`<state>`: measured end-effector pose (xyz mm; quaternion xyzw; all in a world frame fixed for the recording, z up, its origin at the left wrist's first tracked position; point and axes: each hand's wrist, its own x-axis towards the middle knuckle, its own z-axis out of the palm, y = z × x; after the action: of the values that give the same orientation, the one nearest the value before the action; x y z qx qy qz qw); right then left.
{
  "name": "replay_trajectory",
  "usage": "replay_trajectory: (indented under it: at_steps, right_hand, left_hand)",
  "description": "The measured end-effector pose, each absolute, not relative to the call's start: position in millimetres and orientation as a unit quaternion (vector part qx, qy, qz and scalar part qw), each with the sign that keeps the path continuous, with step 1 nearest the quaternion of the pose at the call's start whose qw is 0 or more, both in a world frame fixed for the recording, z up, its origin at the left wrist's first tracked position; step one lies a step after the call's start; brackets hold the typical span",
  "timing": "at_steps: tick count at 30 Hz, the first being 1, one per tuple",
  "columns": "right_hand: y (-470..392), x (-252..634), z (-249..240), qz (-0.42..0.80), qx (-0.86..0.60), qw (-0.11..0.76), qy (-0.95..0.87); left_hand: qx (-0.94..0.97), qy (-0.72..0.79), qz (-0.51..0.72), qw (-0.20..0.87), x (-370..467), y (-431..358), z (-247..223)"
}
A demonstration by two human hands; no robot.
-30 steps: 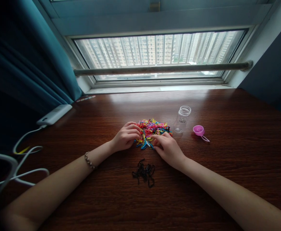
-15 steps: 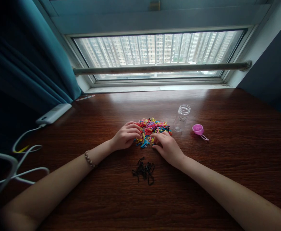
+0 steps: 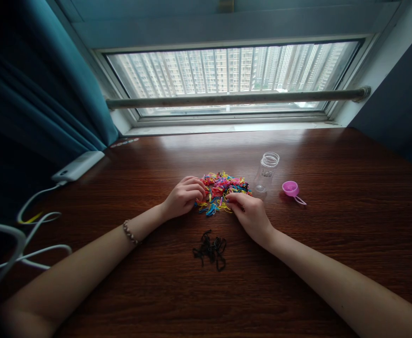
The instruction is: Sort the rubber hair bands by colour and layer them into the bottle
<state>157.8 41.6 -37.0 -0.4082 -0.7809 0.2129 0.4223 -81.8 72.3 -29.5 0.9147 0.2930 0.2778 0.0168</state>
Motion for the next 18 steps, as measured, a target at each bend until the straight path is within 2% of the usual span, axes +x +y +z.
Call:
replay_trajectory:
  at_steps: [10,14,18]
  right_hand:
    - [41.5,158.9,-34.6,0.228,-0.434,0.433,-0.757]
    - [38.3,156.8,-27.2,0.214,-0.416,0.451,-0.76]
    - [25.3,153.2,-20.6,0.225,-0.333,0.453,-0.796]
  left_hand:
    - [0.937,0.26,0.232,0.022,-82.8,74.1,-31.0]
    - [0.932,0.259,0.252,0.029,-83.8,74.4,-35.3]
    - [0.909,0.278,0.306,0.046,-83.5,74.3,-36.6]
